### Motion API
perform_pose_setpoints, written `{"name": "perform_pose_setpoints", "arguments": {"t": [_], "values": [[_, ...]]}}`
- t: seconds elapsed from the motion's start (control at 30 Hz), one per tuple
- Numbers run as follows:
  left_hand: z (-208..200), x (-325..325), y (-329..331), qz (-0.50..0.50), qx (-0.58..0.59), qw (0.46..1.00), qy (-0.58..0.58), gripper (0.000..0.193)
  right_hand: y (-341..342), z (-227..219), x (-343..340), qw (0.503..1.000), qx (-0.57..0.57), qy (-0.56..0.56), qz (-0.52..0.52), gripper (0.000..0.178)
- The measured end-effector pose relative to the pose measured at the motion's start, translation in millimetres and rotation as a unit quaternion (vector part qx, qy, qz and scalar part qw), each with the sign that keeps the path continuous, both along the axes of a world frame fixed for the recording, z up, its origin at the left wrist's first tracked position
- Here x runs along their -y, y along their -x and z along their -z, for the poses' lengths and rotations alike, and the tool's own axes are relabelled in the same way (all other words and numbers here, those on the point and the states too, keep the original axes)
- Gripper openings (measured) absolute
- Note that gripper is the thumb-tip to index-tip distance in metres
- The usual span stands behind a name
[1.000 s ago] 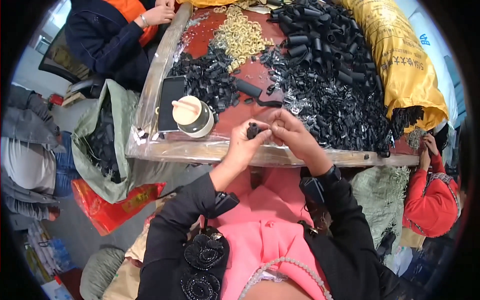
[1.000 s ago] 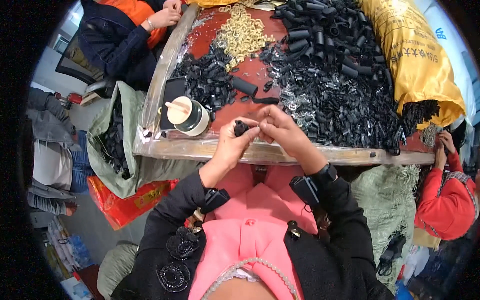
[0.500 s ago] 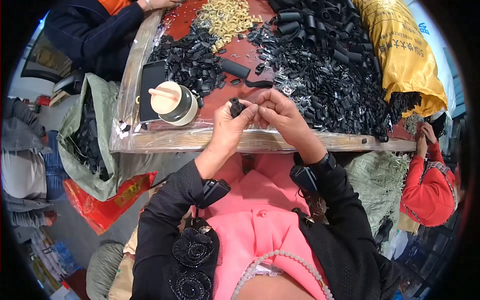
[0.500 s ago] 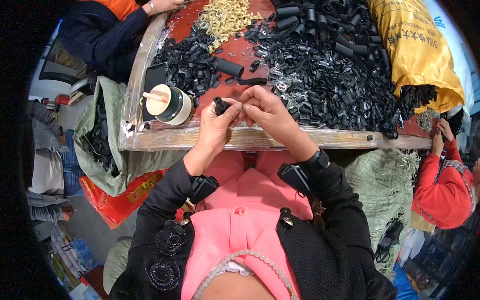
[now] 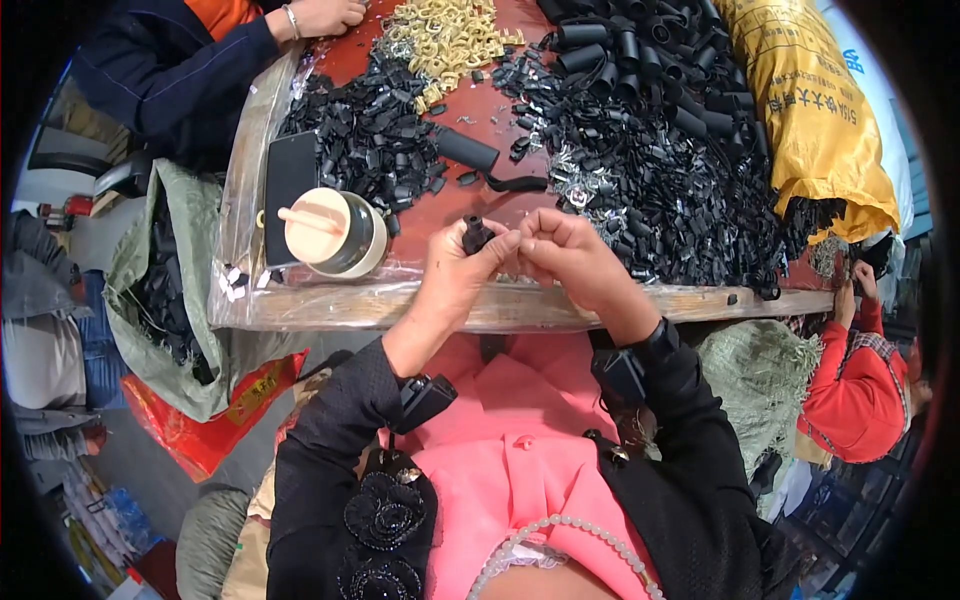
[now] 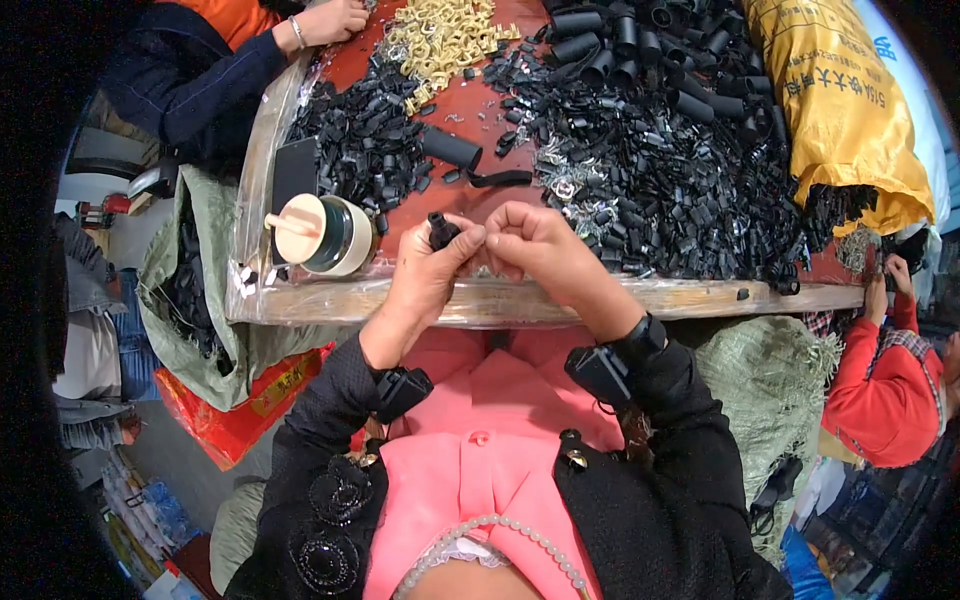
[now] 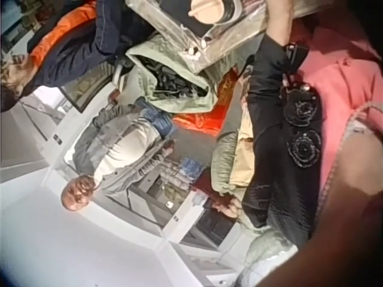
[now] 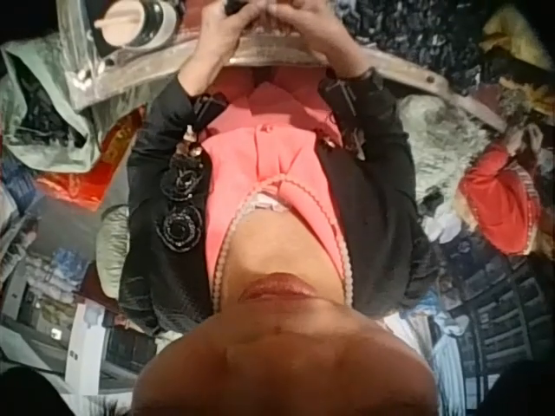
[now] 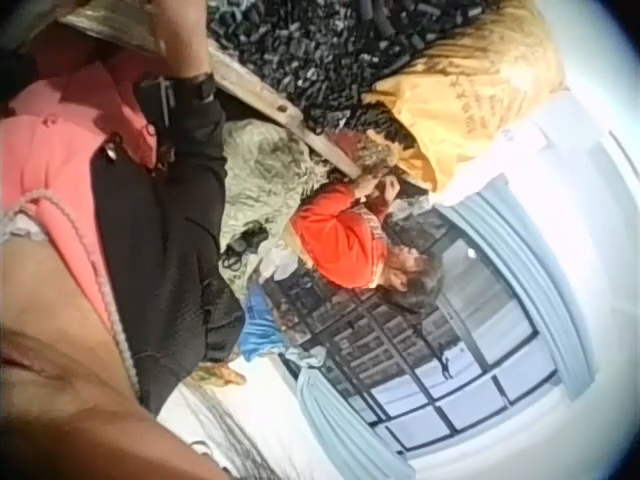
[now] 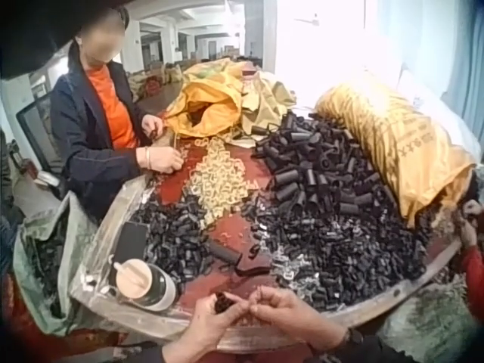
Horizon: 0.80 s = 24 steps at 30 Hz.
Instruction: The person assembles plastic components by hand, inserting a small beige piece into a black housing, sliding a black sleeve over the assembly, and placing the finished unit into a large green bag.
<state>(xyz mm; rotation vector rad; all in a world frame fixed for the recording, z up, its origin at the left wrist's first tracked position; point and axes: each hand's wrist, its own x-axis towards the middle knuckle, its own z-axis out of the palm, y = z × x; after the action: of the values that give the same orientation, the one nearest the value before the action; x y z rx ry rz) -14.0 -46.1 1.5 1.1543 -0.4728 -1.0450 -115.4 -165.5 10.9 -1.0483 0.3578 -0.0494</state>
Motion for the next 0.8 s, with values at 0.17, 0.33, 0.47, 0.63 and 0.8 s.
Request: {"name": "perform_pose_setpoints", "arguments": {"t": [0.17,0.33,0.47,0.63,0.8], "values": [[-4,3,-1,-0.012,-0.089,0.996,-0.01,0.013,4,-5,-8,0.977,0.027,0.212,0.023,0.009],[-6,6,0,0.006,-0.107,0.994,0.0,0.014,-1,-4,1,0.999,0.026,0.002,0.044,0.01],[-8,10,2,0.008,-0.098,0.994,0.04,0.013,1,-6,0,0.992,0.027,-0.116,0.046,0.011],[-4,12,-4,0.005,-0.004,1.0,-0.023,0.013,8,-2,-5,0.994,-0.028,-0.106,0.015,0.012],[-6,7,-3,0.03,0.051,0.998,-0.038,0.012,2,-6,8,0.998,0.007,-0.065,0.006,0.01]]}}
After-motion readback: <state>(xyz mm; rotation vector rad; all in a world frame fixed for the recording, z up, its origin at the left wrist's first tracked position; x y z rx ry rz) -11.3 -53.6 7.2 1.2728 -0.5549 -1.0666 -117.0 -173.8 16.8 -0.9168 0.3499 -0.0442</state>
